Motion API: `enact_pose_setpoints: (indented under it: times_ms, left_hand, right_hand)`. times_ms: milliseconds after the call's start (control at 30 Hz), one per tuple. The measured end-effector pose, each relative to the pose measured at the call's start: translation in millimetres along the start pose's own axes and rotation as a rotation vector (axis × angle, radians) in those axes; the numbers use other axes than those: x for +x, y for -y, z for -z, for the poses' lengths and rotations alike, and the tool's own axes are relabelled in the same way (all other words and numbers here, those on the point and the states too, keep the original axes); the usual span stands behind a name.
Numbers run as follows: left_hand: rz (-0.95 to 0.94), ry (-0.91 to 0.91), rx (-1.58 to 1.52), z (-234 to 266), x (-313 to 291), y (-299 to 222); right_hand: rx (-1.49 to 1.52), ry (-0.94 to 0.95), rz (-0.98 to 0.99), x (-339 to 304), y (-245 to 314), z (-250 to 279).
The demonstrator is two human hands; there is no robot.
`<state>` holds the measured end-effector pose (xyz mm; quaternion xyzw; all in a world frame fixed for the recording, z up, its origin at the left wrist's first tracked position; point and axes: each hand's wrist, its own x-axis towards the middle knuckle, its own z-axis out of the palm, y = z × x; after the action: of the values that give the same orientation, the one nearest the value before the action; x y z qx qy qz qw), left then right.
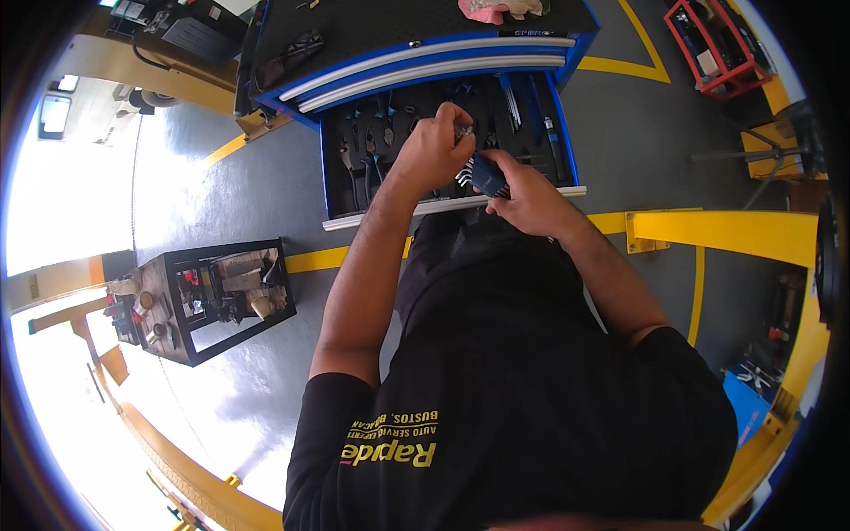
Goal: The person picks up multiple hex keys from a toolbox and inserts them one by one into a blue plastic holder. After filling the holder, they place it into an open drawer and close the drawer.
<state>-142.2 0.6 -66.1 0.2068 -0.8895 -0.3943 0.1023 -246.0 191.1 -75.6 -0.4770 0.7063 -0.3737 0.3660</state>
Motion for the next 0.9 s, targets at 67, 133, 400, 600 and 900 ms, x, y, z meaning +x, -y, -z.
enact_pose_setpoints:
  times_ms: [67, 133, 400, 600, 900]
  left_hand:
    - [0.008, -0.013, -0.047, 3, -3, -2]
    - [0.009, -0.041, -0.043, 10, -4, -5]
    - [0.069, 0.076, -0.160, 19, -21, -22]
    - [0.051, 0.124, -0.186, 22, -25, -21]
    - [0.014, 0.128, -0.266, 14, -26, 0]
  right_hand:
    - [0.038, 0.042, -0.018, 0, 3, 1]
    - [0.122, 0.060, -0.020, 0, 7, 5]
    - [0.143, 0.053, 0.052, -15, 15, 10]
    - [0.278, 0.131, 0.036, -18, 13, 15]
    - [0.278, 0.191, 0.058, -15, 10, 22]
